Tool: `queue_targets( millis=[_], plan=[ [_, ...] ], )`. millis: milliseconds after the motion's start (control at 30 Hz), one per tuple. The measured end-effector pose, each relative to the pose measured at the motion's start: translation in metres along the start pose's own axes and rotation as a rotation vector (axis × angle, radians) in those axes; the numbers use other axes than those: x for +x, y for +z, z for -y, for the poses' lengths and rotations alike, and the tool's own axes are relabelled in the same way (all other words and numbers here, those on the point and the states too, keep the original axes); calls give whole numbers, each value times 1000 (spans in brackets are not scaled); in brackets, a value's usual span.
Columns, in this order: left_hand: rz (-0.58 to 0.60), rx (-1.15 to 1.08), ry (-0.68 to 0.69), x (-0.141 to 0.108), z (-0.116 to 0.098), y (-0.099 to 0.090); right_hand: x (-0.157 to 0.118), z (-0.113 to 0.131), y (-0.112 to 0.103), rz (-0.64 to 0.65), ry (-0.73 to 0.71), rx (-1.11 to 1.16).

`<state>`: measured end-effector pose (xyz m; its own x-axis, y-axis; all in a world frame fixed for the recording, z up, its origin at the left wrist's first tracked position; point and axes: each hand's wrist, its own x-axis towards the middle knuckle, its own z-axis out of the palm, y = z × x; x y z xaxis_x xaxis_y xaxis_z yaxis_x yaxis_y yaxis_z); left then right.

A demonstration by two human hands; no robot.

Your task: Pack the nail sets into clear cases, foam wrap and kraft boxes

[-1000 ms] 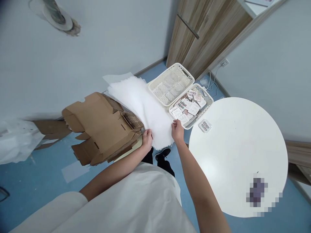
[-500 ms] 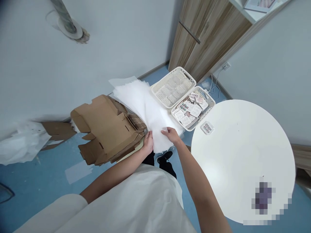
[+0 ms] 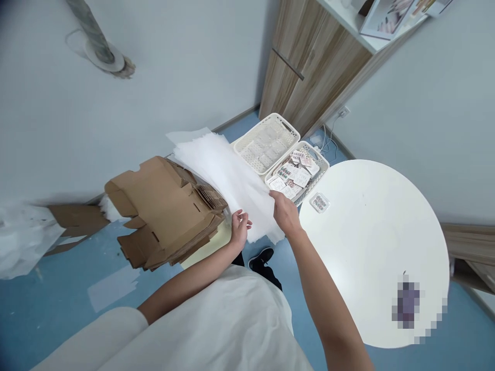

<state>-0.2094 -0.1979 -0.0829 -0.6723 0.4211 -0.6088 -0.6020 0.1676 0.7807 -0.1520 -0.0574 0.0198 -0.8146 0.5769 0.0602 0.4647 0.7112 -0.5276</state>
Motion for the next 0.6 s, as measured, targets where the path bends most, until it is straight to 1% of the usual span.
queue_targets(
  millis=[100, 200, 300, 400, 500, 533, 600],
  plan=[
    [22, 78, 25, -6, -1, 9, -9, -13, -20, -122, -43, 48],
    [73, 136, 36, -12, 2, 21, -24, -27, -39, -313, -8, 133],
    [166, 194, 9, -21, 5, 38, -45, -41, -57, -482, 42, 220],
    [324, 233, -11, -35, 7, 63, -74, -58, -74, -632, 115, 263],
    [524, 258, -7, -55, 8, 94, -114, -82, -90, -749, 216, 244],
    [573, 273, -1, -62, 10, 106, -129, -91, -94, -779, 247, 231],
    [626, 315, 23, -76, 16, 129, -160, -112, -101, -853, 300, 202]
  ],
)
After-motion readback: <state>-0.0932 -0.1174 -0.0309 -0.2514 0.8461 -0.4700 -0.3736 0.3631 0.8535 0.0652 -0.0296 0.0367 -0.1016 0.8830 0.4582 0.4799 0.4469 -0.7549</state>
